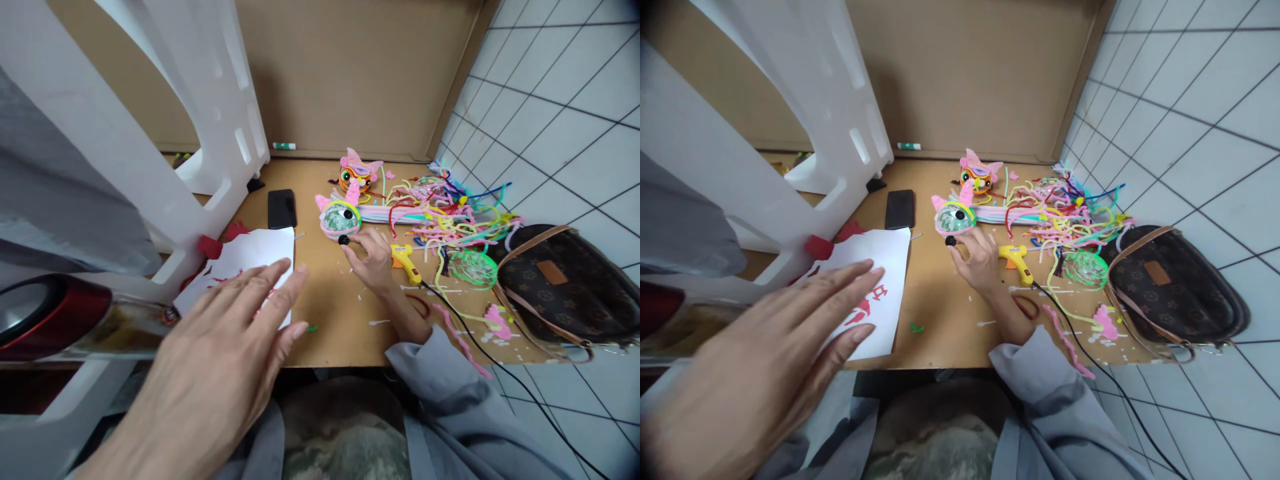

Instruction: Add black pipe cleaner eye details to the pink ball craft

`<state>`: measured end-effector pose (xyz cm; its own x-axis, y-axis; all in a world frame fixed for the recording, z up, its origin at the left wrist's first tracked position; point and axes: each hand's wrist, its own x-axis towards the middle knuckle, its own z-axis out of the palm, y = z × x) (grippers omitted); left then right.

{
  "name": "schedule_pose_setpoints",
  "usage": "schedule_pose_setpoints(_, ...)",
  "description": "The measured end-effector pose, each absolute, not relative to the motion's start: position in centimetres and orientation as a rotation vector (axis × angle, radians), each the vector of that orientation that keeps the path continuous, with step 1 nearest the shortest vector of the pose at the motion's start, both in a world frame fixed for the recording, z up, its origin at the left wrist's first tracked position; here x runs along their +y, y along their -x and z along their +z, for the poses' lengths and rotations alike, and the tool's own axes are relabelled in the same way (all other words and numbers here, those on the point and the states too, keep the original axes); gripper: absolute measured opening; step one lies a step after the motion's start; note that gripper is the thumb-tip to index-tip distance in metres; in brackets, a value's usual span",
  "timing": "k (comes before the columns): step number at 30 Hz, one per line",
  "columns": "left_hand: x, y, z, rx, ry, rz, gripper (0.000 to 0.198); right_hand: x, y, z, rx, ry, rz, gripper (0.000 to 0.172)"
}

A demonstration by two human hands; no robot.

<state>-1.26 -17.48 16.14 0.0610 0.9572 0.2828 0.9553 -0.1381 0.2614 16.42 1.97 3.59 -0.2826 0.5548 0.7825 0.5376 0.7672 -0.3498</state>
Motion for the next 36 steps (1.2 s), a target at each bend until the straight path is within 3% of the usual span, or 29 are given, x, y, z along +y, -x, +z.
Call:
schedule_pose_setpoints(6,-12.6,-0.5,18.4,1.797,-2.274,0.986,0.046,2.0,-16.3,3.6,-1.935,0.777,0.002,0.016)
schedule_pose_setpoints(9,-6.9,-1.9,14.8,1.398,-2.106,1.22,0.043,2.3,-16.5,3.5,-1.915,0.791,-0.023,0.017)
schedule_pose_setpoints(14,-0.9,-2.9,6.2,1.367,-1.469,1.632,0.042,3.1,-17.2,3.2,-1.904,0.888,0.006,0.014)
schedule_pose_setpoints(19,-0.8,-2.7,2.7,1.252,-1.179,1.599,0.039,3.1,-17.3,3.2,-1.958,0.897,0.017,0.013)
schedule_pose_setpoints(27,-0.1,-2.5,1.4,1.085,-1.086,1.489,0.043,2.7,-16.9,2.8,-2.063,0.837,0.008,0.014)
schedule_pose_setpoints(36,-0.1,-2.2,1.7,1.199,-1.191,1.528,0.028,2.4,-16.5,2.6,-2.107,0.825,0.053,0.014)
